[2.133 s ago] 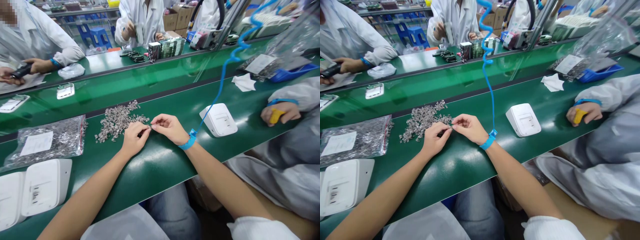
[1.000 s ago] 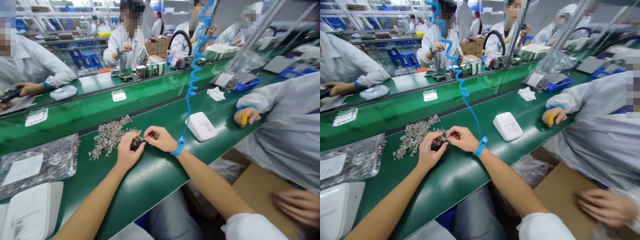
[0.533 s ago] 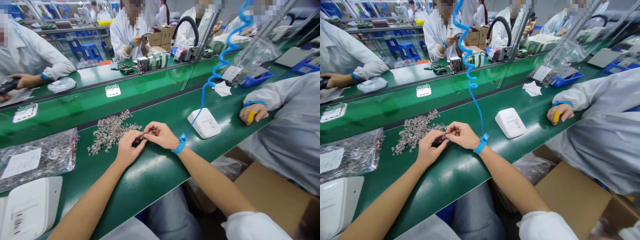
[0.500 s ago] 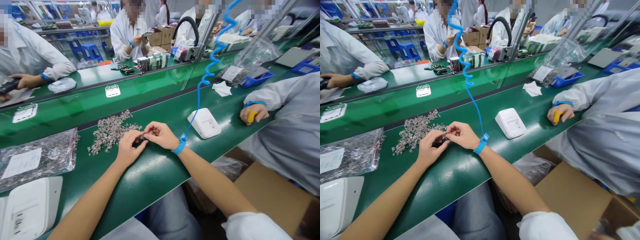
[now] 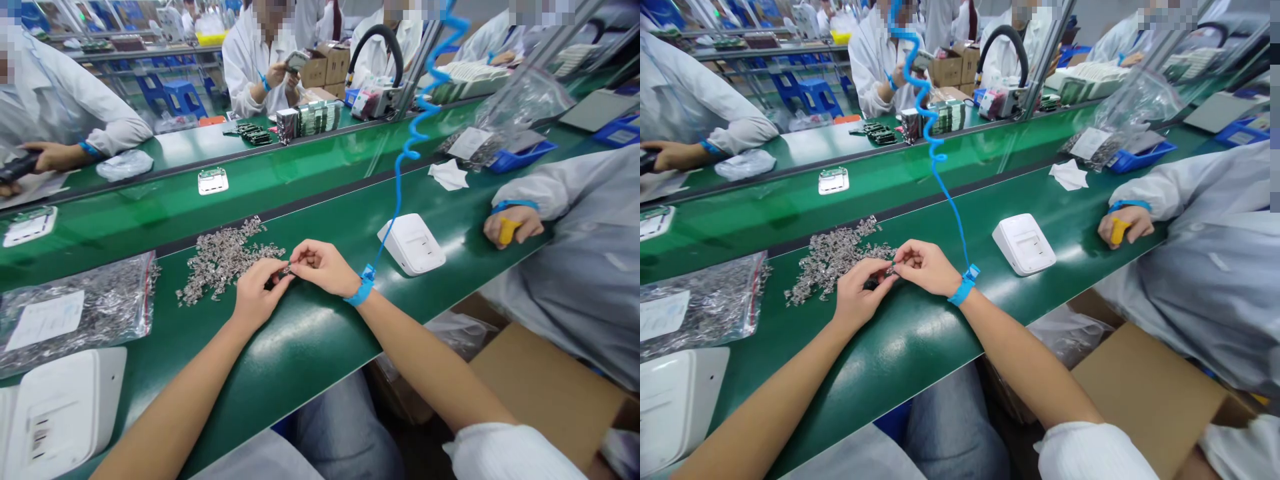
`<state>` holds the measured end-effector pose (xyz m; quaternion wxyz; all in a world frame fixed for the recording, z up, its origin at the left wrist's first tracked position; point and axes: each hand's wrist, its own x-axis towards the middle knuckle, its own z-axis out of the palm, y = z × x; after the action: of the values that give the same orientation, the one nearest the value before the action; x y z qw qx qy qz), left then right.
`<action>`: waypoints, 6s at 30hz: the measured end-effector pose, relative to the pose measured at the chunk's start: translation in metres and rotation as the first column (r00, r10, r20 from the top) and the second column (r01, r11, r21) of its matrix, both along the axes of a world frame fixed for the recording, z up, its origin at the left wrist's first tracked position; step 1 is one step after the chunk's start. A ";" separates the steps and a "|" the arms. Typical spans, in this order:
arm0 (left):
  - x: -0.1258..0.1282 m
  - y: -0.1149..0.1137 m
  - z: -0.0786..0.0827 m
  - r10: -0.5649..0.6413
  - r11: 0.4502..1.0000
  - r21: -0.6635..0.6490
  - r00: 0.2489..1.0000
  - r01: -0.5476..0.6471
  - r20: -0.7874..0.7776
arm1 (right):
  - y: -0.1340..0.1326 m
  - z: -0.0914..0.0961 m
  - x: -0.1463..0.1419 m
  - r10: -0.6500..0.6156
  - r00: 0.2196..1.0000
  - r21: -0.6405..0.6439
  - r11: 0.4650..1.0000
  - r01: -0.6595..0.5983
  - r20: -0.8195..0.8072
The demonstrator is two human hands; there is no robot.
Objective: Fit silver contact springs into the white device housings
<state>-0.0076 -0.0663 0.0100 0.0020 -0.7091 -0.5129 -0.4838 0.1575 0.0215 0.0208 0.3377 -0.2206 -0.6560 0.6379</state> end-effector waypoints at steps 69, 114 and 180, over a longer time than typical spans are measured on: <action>-0.002 -0.001 0.005 0.017 0.997 -0.072 0.999 -0.015 0.035 | 0.003 -0.004 -0.003 0.013 0.985 -0.110 0.993 -0.033 -0.174; -0.008 0.007 0.000 0.094 0.995 -0.010 0.994 -0.095 -0.061 | 0.012 -0.001 -0.005 0.021 0.986 -0.254 0.965 -0.064 -0.166; 0.002 -0.003 -0.002 0.004 1.000 0.017 1.000 -0.003 -0.020 | -0.003 -0.007 -0.003 -0.112 0.988 -0.043 0.993 0.109 -0.104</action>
<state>-0.0058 -0.0691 0.0085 0.0138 -0.7129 -0.5100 -0.4811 0.1544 0.0184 0.0142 0.4028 -0.2286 -0.6119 0.6412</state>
